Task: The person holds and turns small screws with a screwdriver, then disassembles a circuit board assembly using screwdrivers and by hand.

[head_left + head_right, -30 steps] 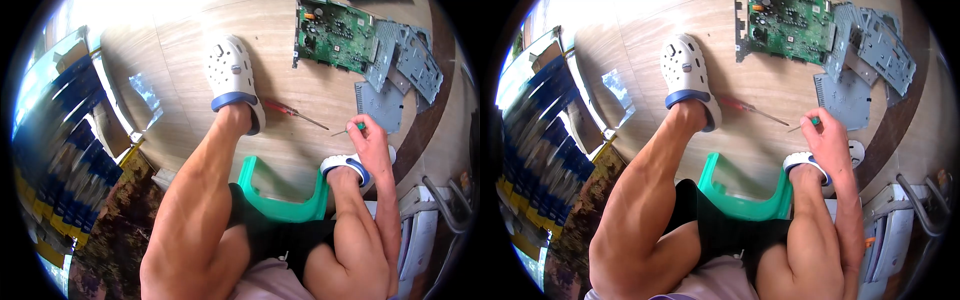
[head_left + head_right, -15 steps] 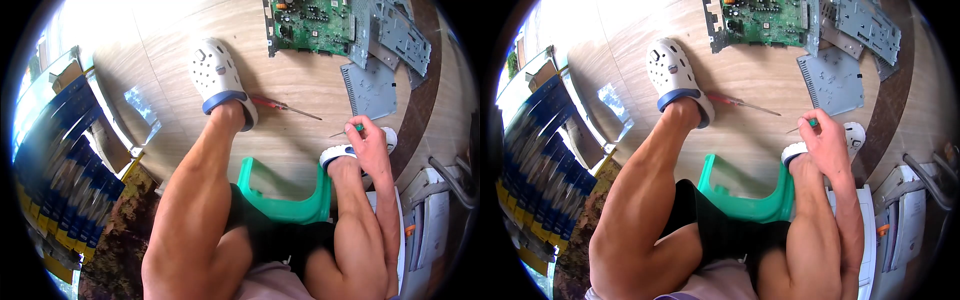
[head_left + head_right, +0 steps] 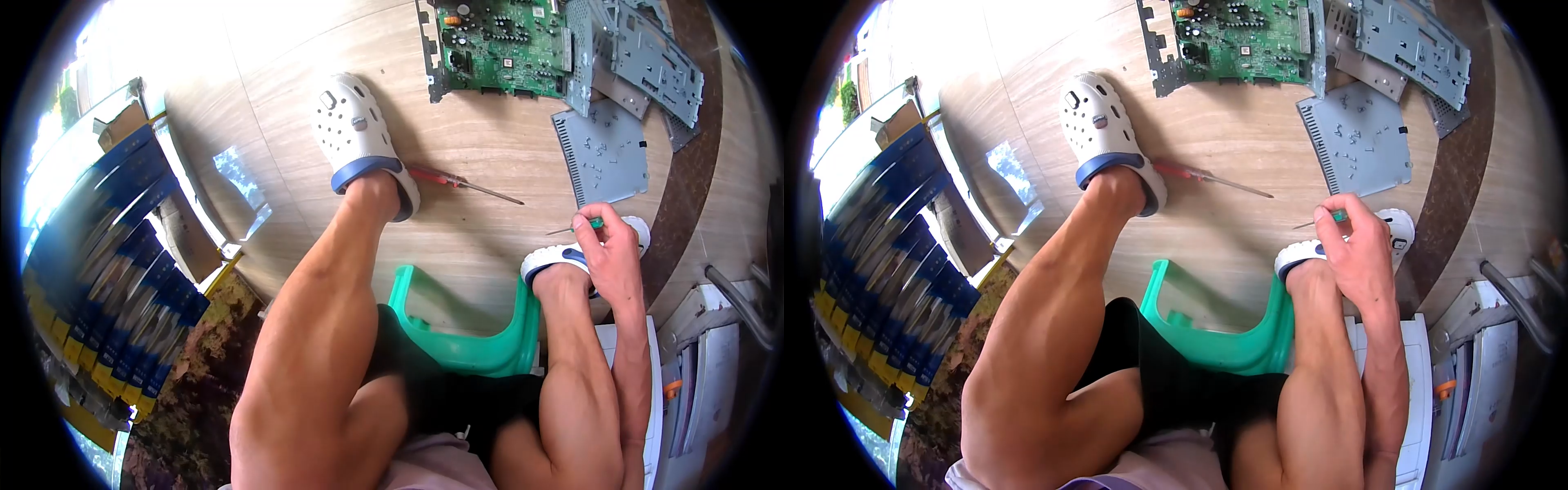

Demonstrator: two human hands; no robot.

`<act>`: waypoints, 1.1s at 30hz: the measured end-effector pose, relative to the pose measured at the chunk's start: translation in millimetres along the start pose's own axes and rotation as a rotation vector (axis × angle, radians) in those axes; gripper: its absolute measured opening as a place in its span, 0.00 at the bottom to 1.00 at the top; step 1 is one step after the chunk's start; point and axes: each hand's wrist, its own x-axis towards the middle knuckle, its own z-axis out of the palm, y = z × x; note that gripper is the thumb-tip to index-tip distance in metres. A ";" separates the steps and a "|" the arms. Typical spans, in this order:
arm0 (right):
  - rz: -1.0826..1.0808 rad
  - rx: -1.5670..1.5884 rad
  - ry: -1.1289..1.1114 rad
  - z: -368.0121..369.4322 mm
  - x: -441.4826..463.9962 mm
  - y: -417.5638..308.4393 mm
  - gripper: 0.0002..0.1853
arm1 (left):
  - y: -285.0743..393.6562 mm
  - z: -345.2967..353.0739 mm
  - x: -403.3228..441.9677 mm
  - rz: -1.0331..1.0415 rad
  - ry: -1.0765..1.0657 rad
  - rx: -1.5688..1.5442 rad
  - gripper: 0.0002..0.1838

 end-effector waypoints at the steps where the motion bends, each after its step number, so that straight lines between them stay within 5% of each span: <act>1: 0.001 -0.010 -0.016 -0.4 0.9 1.6 0.11 | 0.2 -0.9 -0.8 -0.003 -0.001 0.000 0.16; 33: -0.100 -0.095 0.068 -16.6 31.7 -13.1 0.10 | 11.4 -6.4 -2.5 -0.090 -0.014 -0.030 0.15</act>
